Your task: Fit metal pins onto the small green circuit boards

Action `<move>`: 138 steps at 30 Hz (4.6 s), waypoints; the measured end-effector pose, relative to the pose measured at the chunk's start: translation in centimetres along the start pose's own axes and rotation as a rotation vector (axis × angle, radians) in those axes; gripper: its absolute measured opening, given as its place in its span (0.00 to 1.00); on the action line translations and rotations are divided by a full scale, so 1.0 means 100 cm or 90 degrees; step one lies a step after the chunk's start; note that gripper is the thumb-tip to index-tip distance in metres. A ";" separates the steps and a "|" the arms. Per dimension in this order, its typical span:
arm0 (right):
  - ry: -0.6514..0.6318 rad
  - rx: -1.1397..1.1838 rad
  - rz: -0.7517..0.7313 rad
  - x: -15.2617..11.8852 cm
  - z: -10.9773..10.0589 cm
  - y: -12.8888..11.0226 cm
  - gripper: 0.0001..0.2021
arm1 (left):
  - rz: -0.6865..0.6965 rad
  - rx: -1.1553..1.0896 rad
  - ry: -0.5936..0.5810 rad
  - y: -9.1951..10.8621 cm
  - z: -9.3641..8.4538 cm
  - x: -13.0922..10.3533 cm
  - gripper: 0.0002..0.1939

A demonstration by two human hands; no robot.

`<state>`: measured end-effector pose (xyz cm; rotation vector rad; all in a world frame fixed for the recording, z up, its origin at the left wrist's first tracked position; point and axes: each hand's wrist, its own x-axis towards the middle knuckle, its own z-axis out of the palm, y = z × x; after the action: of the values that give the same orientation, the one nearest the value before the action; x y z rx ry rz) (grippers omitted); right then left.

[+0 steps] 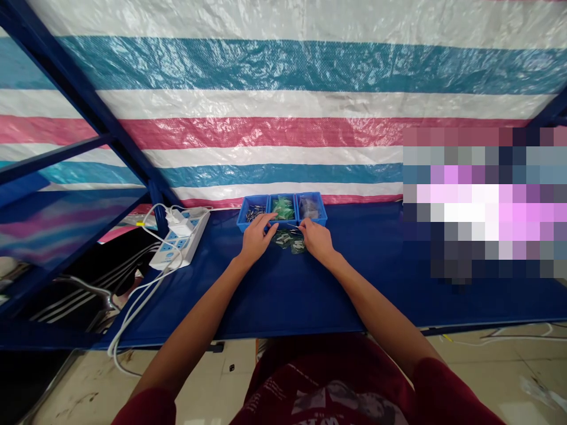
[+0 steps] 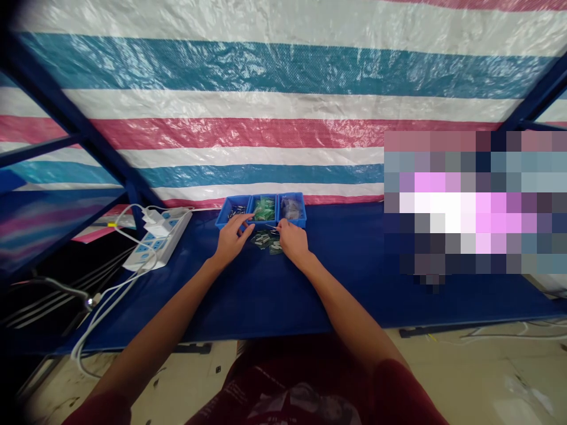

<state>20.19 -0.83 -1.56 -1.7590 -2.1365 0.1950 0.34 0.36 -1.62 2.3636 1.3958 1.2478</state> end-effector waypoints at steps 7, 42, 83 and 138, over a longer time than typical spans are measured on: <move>0.007 0.055 -0.100 -0.001 0.006 0.000 0.09 | 0.056 -0.026 -0.061 -0.010 0.006 -0.001 0.14; 0.212 0.329 -0.228 0.000 0.021 0.003 0.10 | 0.092 -0.049 -0.055 -0.001 0.000 0.001 0.16; 0.263 0.396 -0.222 -0.001 0.022 0.002 0.16 | 0.151 -0.034 0.029 0.002 0.002 -0.003 0.12; 0.208 0.457 -0.211 -0.007 0.017 -0.004 0.17 | 0.094 -0.068 -0.095 0.012 -0.005 -0.002 0.25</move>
<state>19.35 -1.36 -3.12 -0.9444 -1.7701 0.4766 0.75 -0.60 -0.89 2.4662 1.1027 1.1209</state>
